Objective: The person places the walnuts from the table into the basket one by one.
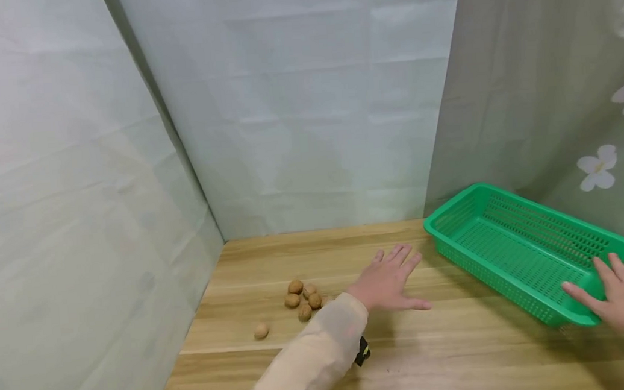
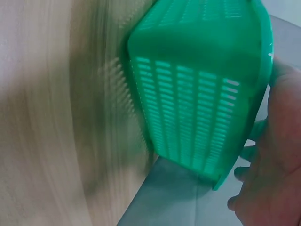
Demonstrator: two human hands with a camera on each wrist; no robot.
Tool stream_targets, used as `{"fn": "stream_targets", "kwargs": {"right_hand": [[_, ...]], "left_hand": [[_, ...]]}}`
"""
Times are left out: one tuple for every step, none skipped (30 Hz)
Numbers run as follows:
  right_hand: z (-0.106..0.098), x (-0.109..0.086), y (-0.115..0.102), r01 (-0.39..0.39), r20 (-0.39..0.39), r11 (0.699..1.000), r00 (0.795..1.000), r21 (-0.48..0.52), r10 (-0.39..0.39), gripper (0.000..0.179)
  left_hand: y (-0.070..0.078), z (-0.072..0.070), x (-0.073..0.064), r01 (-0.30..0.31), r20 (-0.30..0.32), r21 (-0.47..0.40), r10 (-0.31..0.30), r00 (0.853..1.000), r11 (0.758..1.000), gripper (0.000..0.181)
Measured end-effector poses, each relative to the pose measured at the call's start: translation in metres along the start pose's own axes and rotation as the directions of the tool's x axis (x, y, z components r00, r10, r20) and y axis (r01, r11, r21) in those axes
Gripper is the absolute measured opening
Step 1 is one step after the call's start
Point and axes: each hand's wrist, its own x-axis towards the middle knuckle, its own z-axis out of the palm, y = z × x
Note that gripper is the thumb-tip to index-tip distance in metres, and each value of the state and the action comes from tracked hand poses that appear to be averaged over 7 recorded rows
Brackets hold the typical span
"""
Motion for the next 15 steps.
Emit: {"fn": "stream_targets", "kwargs": {"right_hand": [[0.002, -0.001, 0.001, -0.009, 0.005, 1.000, 1.000, 0.002, 0.009, 0.099], [0.003, -0.002, 0.002, -0.016, 0.008, 1.000, 1.000, 0.006, 0.016, 0.100], [0.005, -0.003, 0.003, -0.019, 0.009, 1.000, 1.000, 0.012, 0.019, 0.100], [0.006, -0.004, 0.004, -0.021, 0.008, 1.000, 1.000, 0.020, 0.021, 0.100], [0.008, -0.005, 0.004, -0.020, 0.005, 0.999, 1.000, 0.031, 0.020, 0.100], [0.009, -0.005, 0.004, -0.015, 0.001, 0.999, 1.000, 0.041, 0.015, 0.100], [0.010, -0.006, 0.004, -0.007, -0.006, 0.999, 1.000, 0.049, 0.008, 0.099], [0.011, -0.006, 0.004, 0.001, -0.011, 0.998, 1.000, 0.056, 0.000, 0.099], [0.012, -0.006, 0.003, 0.010, -0.016, 0.998, 1.000, 0.063, -0.009, 0.099], [0.013, -0.006, 0.003, 0.018, -0.019, 0.997, 1.000, 0.069, -0.017, 0.099], [0.013, -0.006, 0.002, 0.027, -0.018, 0.997, 1.000, 0.073, -0.026, 0.098], [0.014, -0.007, 0.001, 0.034, -0.016, 0.996, 0.999, 0.077, -0.033, 0.098], [0.015, -0.007, 0.000, 0.041, -0.016, 0.996, 0.999, 0.079, -0.040, 0.098], [0.016, -0.008, -0.002, 0.045, -0.013, 0.995, 0.999, 0.083, -0.044, 0.098], [0.017, -0.009, -0.003, 0.051, -0.009, 0.995, 0.999, 0.086, -0.051, 0.098]], "left_hand": [[0.001, 0.002, 0.002, 0.004, 0.010, -0.003, -0.004, 1.000, 1.000, 0.105], [0.002, 0.003, 0.004, 0.007, 0.014, -0.007, -0.006, 1.000, 1.000, 0.105], [0.003, 0.004, 0.006, 0.010, 0.018, -0.008, -0.009, 1.000, 1.000, 0.105], [0.003, 0.005, 0.007, 0.012, 0.020, -0.006, -0.012, 1.000, 1.000, 0.105], [0.004, 0.006, 0.008, 0.015, 0.018, -0.007, -0.014, 1.000, 1.000, 0.105], [0.003, 0.006, 0.009, 0.019, 0.015, -0.004, -0.019, 1.000, 1.000, 0.105], [0.003, 0.006, 0.010, 0.024, 0.011, -0.002, -0.024, 1.000, 1.000, 0.104], [0.003, 0.007, 0.010, 0.028, 0.007, -0.003, -0.028, 1.000, 1.000, 0.104], [0.002, 0.007, 0.011, 0.033, 0.004, -0.004, -0.033, 0.999, 0.999, 0.104], [0.001, 0.008, 0.011, 0.037, 0.001, -0.002, -0.037, 0.999, 0.999, 0.104], [0.000, 0.009, 0.011, 0.042, 0.000, -0.005, -0.042, 0.999, 0.999, 0.104], [-0.001, 0.010, 0.011, 0.047, -0.001, -0.010, -0.047, 0.999, 0.999, 0.104], [-0.002, 0.011, 0.011, 0.050, -0.001, -0.019, -0.050, 0.999, 0.999, 0.104], [-0.003, 0.012, 0.010, 0.052, -0.001, -0.030, -0.052, 0.999, 0.998, 0.103], [-0.004, 0.013, 0.010, 0.055, -0.002, -0.036, -0.055, 0.998, 0.998, 0.103]]}}
